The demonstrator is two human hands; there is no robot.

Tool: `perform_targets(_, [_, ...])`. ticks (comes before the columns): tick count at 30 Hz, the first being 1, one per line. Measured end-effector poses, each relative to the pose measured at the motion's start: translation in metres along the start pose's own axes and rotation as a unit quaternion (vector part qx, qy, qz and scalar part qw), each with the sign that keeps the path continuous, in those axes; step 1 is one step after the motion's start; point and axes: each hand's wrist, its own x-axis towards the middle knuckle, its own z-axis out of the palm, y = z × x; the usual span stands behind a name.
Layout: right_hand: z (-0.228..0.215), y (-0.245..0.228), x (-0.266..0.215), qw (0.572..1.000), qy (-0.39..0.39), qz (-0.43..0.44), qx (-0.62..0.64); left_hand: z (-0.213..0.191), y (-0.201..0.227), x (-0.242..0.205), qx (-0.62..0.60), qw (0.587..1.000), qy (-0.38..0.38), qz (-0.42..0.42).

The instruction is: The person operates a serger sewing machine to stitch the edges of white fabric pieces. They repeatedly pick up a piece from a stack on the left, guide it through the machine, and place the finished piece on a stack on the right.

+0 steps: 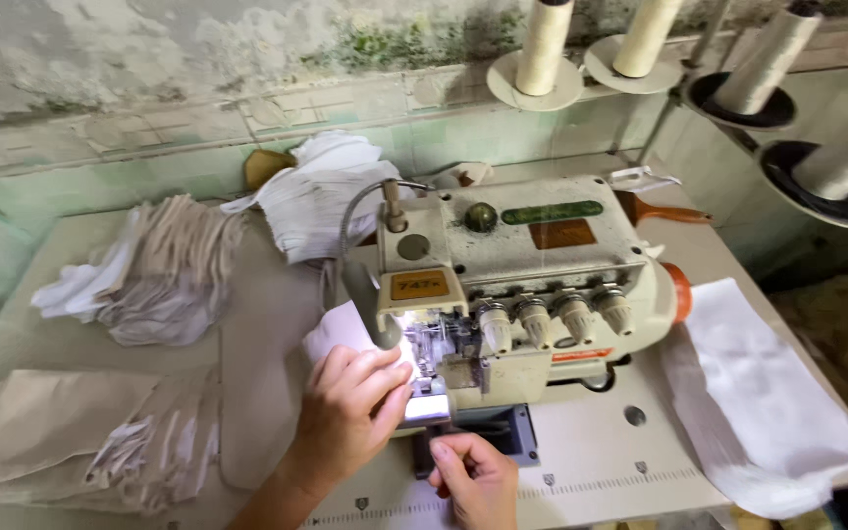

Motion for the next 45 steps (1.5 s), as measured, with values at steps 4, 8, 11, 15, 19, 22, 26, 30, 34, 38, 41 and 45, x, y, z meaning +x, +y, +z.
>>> perform_targets(4, [-0.001,0.009,-0.002,0.999,-0.004,-0.034,-0.012,0.001,0.0,-0.011,0.11,0.99,-0.064,-0.067])
perform_targets(8, [-0.003,0.011,-0.002,1.0,-0.013,-0.002,0.0,-0.005,0.011,-0.006,0.229,0.964,-0.092,-0.1])
perform_targets(11, [-0.004,0.011,-0.002,1.0,-0.014,0.018,-0.012,0.004,-0.01,-0.001,0.201,0.973,-0.078,-0.081])
perform_targets(15, [-0.006,0.014,-0.002,0.999,-0.005,0.042,-0.015,0.005,-0.047,0.005,0.109,0.97,-0.16,-0.144])
perform_targets(19, [-0.004,0.017,-0.002,0.997,0.015,0.08,-0.013,-0.008,-0.034,-0.018,0.077,0.99,-0.109,-0.053])
perform_targets(22, [-0.006,0.02,-0.001,0.999,-0.026,-0.011,-0.02,-0.002,-0.003,-0.032,-0.014,0.996,-0.052,0.07])
perform_targets(26, [-0.006,0.012,-0.003,0.995,-0.045,-0.071,-0.047,0.003,0.037,-0.015,0.005,0.996,-0.045,0.079])
perform_targets(30, [-0.008,0.016,-0.004,0.99,-0.063,-0.125,0.011,0.016,0.046,-0.015,0.03,0.997,-0.066,0.008])
perform_targets(34, [-0.012,0.009,-0.001,0.978,-0.13,-0.156,0.048,0.008,0.047,-0.015,-0.056,0.995,-0.068,-0.055])
perform_targets(38, [-0.012,0.023,-0.001,0.99,-0.079,-0.118,0.012,-0.012,0.021,-0.031,-0.101,0.989,-0.065,-0.085])
perform_targets(41, [-0.015,0.028,0.0,0.995,-0.046,-0.08,-0.049,-0.041,-0.044,-0.067,-0.195,0.957,-0.016,-0.213])
perform_targets(45, [-0.017,0.024,0.001,0.995,-0.012,0.022,-0.101,-0.135,-0.168,-0.113,-0.014,0.931,0.092,-0.352])
